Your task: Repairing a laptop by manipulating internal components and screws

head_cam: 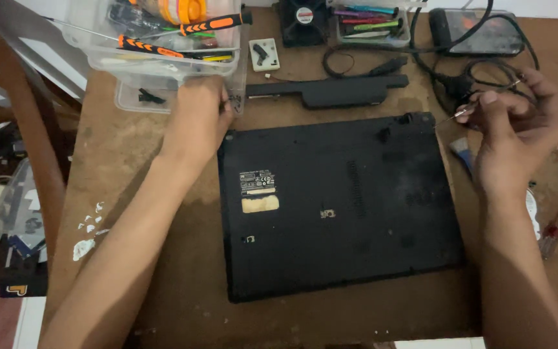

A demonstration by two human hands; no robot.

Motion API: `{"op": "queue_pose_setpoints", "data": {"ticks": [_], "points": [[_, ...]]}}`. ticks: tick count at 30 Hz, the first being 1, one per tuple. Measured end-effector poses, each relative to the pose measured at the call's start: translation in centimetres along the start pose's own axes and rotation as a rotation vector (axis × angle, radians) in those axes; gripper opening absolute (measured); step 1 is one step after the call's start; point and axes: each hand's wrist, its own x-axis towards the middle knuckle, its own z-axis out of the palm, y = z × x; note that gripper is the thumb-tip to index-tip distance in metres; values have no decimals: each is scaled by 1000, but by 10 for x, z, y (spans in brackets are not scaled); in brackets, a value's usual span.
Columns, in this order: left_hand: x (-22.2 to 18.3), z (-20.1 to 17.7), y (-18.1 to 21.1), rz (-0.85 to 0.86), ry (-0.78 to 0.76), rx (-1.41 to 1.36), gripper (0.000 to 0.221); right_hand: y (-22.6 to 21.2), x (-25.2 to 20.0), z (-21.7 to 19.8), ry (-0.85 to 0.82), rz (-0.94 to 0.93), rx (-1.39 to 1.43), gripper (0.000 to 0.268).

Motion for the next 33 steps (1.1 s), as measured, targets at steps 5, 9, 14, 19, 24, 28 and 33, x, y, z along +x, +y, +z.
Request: {"op": "queue_pose_setpoints", "data": {"ticks": [5,9,14,19,24,28,33], "points": [[-1,-9,6,30,67,-96,17,-2,-1,-1,-23,-21,-71,34],[-8,-36,42,29,87,-262,17,3,-1,-3,-27,-61,-23,33],[-23,-40,102,526,117,-554,22,-38,-30,16,-101,-258,19,42],[-36,-36,148,581,-175,-555,20,-106,-59,53,-150,-454,-124,36],[-36,-35,160,690,-94,-475,30,-109,-65,51,-321,-603,-158,60],[-36,-37,166,654,-108,-473,31,-101,-66,45,-428,-632,-178,69],[-35,-38,168,674,-98,-419,33,-94,-67,48,-418,-545,-19,56]]}}
